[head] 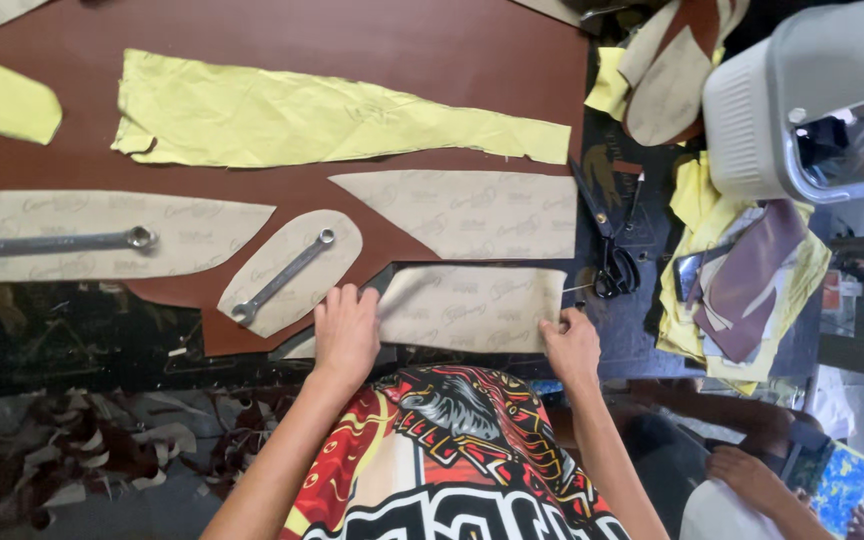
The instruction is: The person uses large shears to cut brown leather pieces following paper templates. They secure the templates with a wrench, cut along the edges, and then remove the templates to reveal the cut leather shapes.
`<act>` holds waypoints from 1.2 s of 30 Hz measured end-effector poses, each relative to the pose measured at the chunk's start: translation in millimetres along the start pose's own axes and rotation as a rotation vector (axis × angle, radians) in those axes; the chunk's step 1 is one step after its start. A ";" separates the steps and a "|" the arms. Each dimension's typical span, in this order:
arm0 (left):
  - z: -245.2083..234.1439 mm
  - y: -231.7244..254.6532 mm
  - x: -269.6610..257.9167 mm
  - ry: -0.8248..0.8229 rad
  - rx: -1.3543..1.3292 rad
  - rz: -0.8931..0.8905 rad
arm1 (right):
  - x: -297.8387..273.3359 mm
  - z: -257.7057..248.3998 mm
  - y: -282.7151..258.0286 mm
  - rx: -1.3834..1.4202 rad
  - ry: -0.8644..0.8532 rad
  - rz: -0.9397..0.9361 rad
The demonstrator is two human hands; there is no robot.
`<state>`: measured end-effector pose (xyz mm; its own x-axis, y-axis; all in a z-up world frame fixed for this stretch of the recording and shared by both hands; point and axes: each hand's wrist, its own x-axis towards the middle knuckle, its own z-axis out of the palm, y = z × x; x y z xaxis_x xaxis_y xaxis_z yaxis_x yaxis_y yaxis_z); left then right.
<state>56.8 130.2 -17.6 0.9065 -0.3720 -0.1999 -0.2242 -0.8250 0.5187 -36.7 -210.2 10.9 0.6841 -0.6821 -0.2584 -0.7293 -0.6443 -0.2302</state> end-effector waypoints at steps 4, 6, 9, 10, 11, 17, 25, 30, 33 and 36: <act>-6.7 -0.2 -6.5 -0.075 -0.099 -0.049 | -7.4 -1.9 18.8 0.188 -0.137 0.096; -12.0 0.5 -8.1 -0.122 -0.118 -0.081 | -13.3 -2.3 25.0 0.277 -0.153 0.024; -18.4 2.6 -2.7 -0.112 -0.035 -0.118 | -16.5 -2.4 21.7 0.338 -0.039 -0.111; -21.2 3.2 -4.8 -0.101 -0.010 -0.112 | -20.2 -4.9 21.4 0.329 -0.070 -0.060; -23.8 3.0 -6.0 -0.079 0.012 -0.105 | -17.7 -8.1 20.6 0.322 -0.095 -0.016; -14.3 8.5 -17.5 0.039 0.074 -0.175 | 16.0 -14.3 43.6 0.212 -0.179 -0.122; -60.3 50.7 -11.0 0.114 -0.058 -0.177 | 29.3 -47.9 42.9 0.489 -0.490 -0.322; -119.4 80.9 20.3 0.247 0.009 -0.063 | 12.4 -93.1 21.4 0.754 -0.779 -0.042; -135.6 89.2 59.9 0.293 0.022 -0.026 | 14.0 -93.9 13.7 0.798 -0.877 -0.034; -133.2 96.0 96.5 0.350 0.048 0.036 | 21.1 -80.0 11.5 0.776 -0.856 -0.089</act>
<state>170.4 71.7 123.7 0.9635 -0.2397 0.1191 -0.2672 -0.8362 0.4790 -29.8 -259.7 77.9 0.7193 0.0035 -0.6947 -0.6917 -0.0901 -0.7166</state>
